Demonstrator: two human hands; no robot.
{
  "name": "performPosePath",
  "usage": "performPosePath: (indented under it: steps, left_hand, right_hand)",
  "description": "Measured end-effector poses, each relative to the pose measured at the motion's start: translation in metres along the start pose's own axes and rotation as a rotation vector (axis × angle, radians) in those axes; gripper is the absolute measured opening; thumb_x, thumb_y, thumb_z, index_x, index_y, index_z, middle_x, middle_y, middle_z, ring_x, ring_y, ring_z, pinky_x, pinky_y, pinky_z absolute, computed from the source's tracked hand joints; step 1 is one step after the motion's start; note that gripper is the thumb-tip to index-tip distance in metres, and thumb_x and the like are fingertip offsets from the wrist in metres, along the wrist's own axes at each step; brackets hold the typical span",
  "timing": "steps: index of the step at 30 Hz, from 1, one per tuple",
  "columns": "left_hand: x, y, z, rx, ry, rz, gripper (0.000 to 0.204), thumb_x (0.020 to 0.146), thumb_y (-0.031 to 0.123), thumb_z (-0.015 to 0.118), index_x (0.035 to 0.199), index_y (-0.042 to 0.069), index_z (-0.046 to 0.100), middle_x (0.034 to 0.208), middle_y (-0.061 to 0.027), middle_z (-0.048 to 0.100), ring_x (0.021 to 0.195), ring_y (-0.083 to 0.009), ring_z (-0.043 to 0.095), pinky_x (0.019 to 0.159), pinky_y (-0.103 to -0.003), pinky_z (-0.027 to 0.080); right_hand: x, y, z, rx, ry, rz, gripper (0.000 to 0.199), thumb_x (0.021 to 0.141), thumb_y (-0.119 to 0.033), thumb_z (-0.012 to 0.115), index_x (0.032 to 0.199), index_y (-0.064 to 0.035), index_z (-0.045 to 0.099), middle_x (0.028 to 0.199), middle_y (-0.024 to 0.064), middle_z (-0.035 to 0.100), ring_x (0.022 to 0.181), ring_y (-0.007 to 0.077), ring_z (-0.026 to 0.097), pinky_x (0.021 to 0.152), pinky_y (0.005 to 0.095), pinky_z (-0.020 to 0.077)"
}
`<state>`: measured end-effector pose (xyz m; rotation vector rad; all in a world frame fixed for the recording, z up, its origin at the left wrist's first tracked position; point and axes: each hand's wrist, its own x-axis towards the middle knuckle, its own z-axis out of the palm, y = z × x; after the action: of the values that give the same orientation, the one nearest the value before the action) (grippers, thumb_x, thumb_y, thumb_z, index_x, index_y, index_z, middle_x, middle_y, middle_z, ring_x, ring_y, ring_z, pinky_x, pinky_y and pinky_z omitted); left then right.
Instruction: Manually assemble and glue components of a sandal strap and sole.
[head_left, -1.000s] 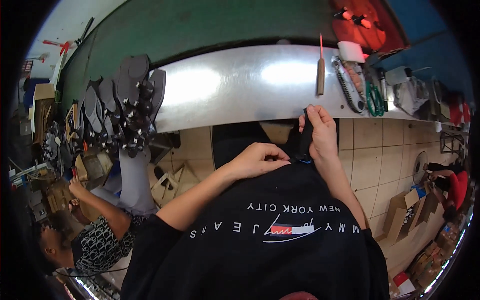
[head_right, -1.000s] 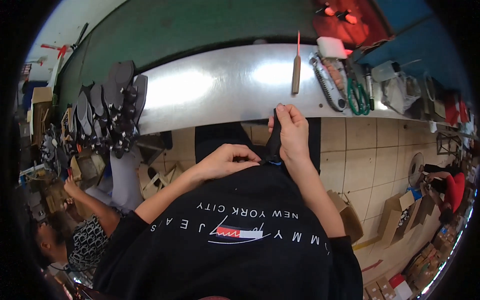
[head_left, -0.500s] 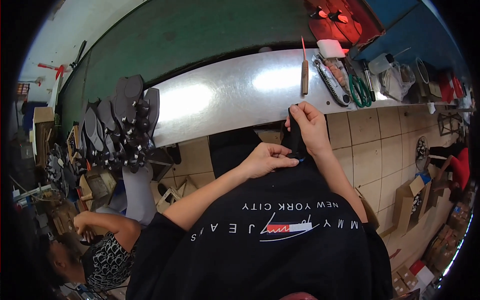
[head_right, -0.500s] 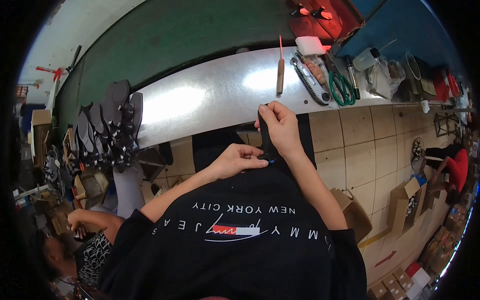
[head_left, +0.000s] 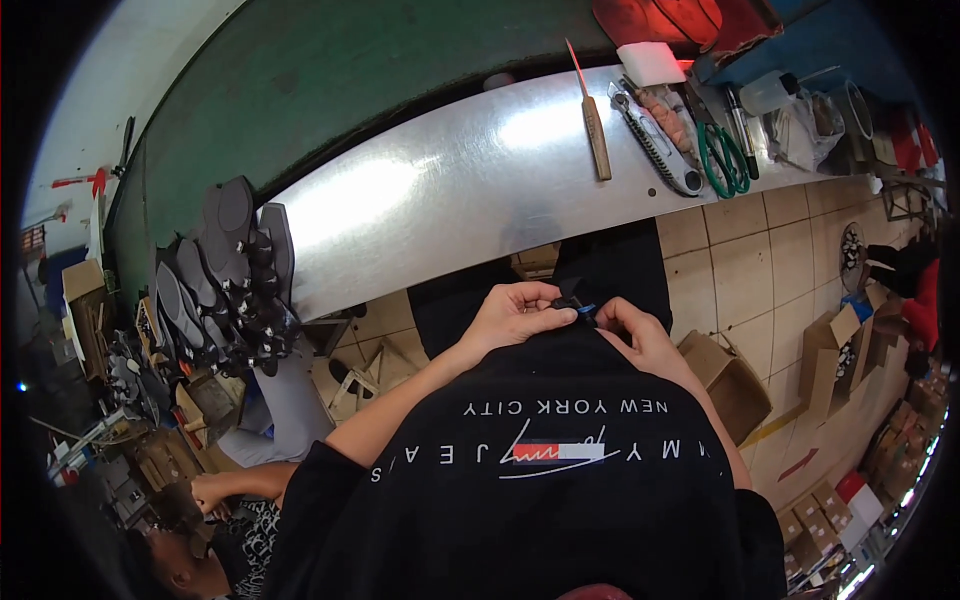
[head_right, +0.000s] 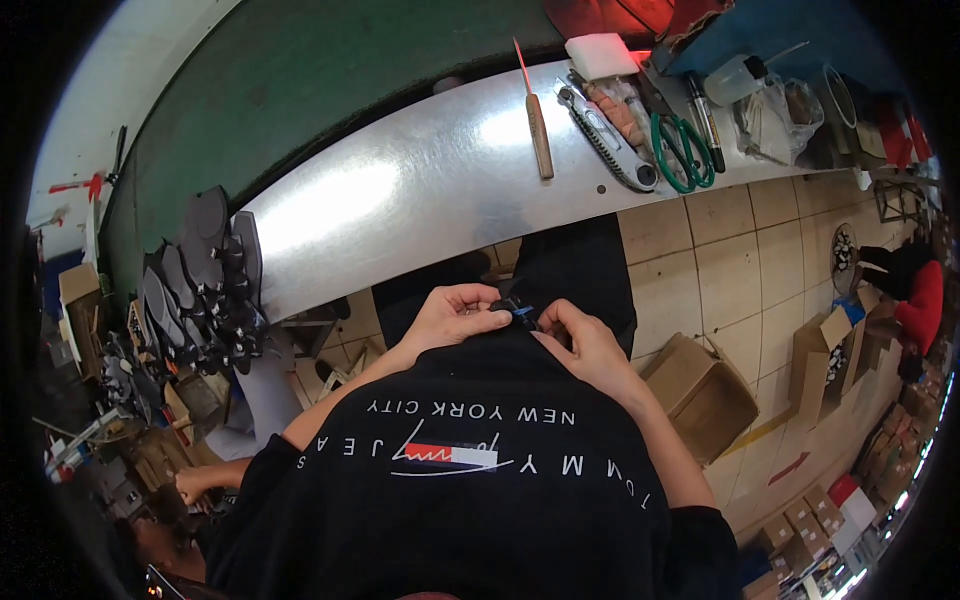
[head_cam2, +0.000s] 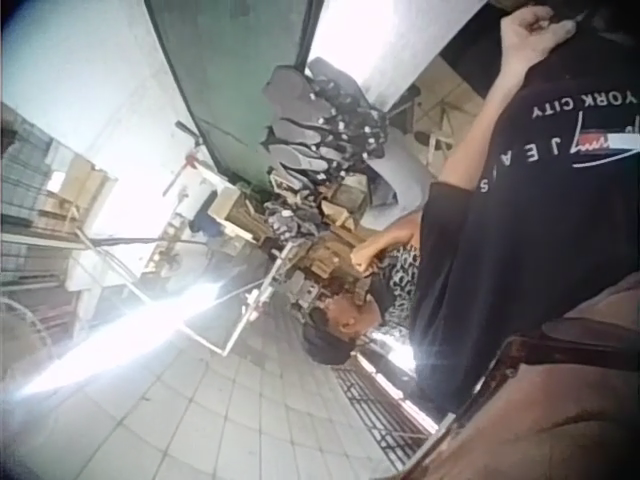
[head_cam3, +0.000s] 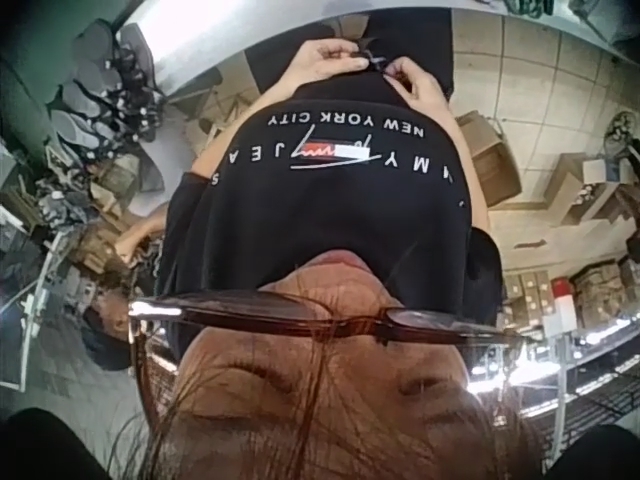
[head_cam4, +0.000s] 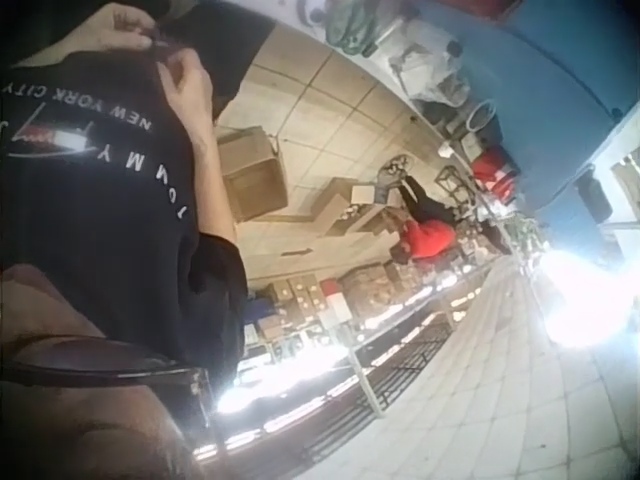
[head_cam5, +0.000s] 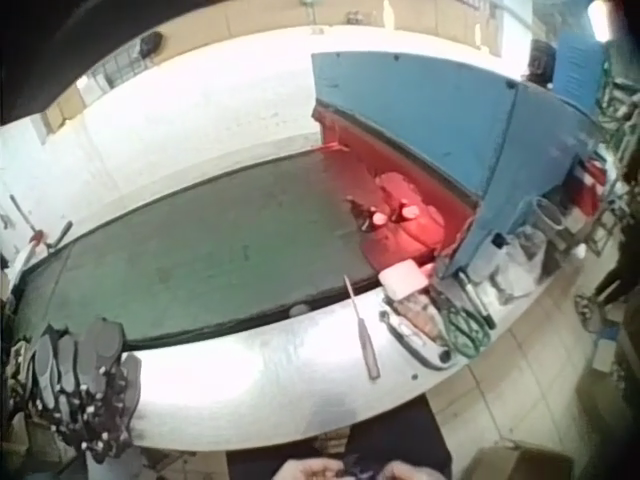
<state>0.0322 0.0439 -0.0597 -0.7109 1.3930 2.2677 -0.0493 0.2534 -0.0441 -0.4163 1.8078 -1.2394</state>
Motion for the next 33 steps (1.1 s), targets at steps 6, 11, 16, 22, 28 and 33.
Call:
performPosePath:
  steps: [6,11,16,22,28,33]
  left_hand:
    - [-0.002,0.000,-0.005,0.045,-0.055,0.012,0.025,0.081,0.015,0.077,0.099,0.000,0.069,0.069,0.0084,0.056,0.059,0.0037,0.044,0.050,-0.015,0.031]
    - [0.001,0.003,-0.011,0.104,-0.119,0.046,0.023,0.080,0.015,0.077,0.097,0.001,0.070,0.068,0.0093,0.054,0.057,0.0035,0.041,0.049,-0.015,0.030]
    - [0.001,0.001,-0.013,0.142,-0.129,0.086,0.023,0.081,0.014,0.077,0.100,0.002,0.071,0.068,0.0094,0.054,0.058,0.0032,0.041,0.050,-0.015,0.029]
    - [0.001,-0.004,-0.018,0.140,-0.125,0.101,0.023,0.082,0.012,0.075,0.102,0.003,0.071,0.068,0.0101,0.052,0.058,0.0032,0.039,0.050,-0.016,0.028]
    - [0.002,-0.006,-0.021,0.117,-0.142,0.108,0.017,0.082,0.011,0.075,0.097,0.003,0.072,0.067,0.0100,0.051,0.058,0.0031,0.039,0.050,-0.016,0.029]
    - [-0.001,-0.003,-0.018,0.103,-0.108,0.089,0.015,0.083,0.012,0.075,0.094,0.002,0.072,0.067,0.0092,0.054,0.058,0.0029,0.042,0.050,-0.016,0.031]
  right_hand:
    - [0.007,-0.003,-0.001,0.287,-0.125,0.130,0.015,0.091,-0.015,0.062,0.096,-0.0006,0.062,0.072,-0.0051,0.056,0.064,0.0002,0.046,0.056,0.0180,0.0364]
    - [0.009,-0.005,0.002,0.280,-0.111,0.131,0.015,0.091,-0.014,0.062,0.098,-0.0002,0.063,0.072,-0.0057,0.056,0.063,-0.0009,0.044,0.055,0.0175,0.0347]
    - [0.009,0.001,0.005,0.290,-0.121,0.111,0.015,0.091,-0.014,0.063,0.095,0.0003,0.064,0.070,-0.0060,0.055,0.061,-0.0009,0.043,0.054,0.0181,0.0336]
    - [0.015,-0.002,0.011,0.259,-0.094,0.119,0.014,0.090,-0.014,0.064,0.090,0.0006,0.064,0.067,-0.0058,0.054,0.060,-0.0001,0.043,0.053,0.0190,0.0334]
    - [0.015,-0.001,0.012,0.238,-0.088,0.108,0.015,0.090,-0.013,0.064,0.088,0.0017,0.062,0.068,-0.0041,0.055,0.061,0.0012,0.044,0.053,0.0197,0.0351]
    - [0.015,0.001,0.011,0.174,-0.074,0.040,0.011,0.089,-0.009,0.064,0.088,0.0015,0.062,0.070,-0.0026,0.056,0.062,0.0024,0.045,0.054,0.0207,0.0366]
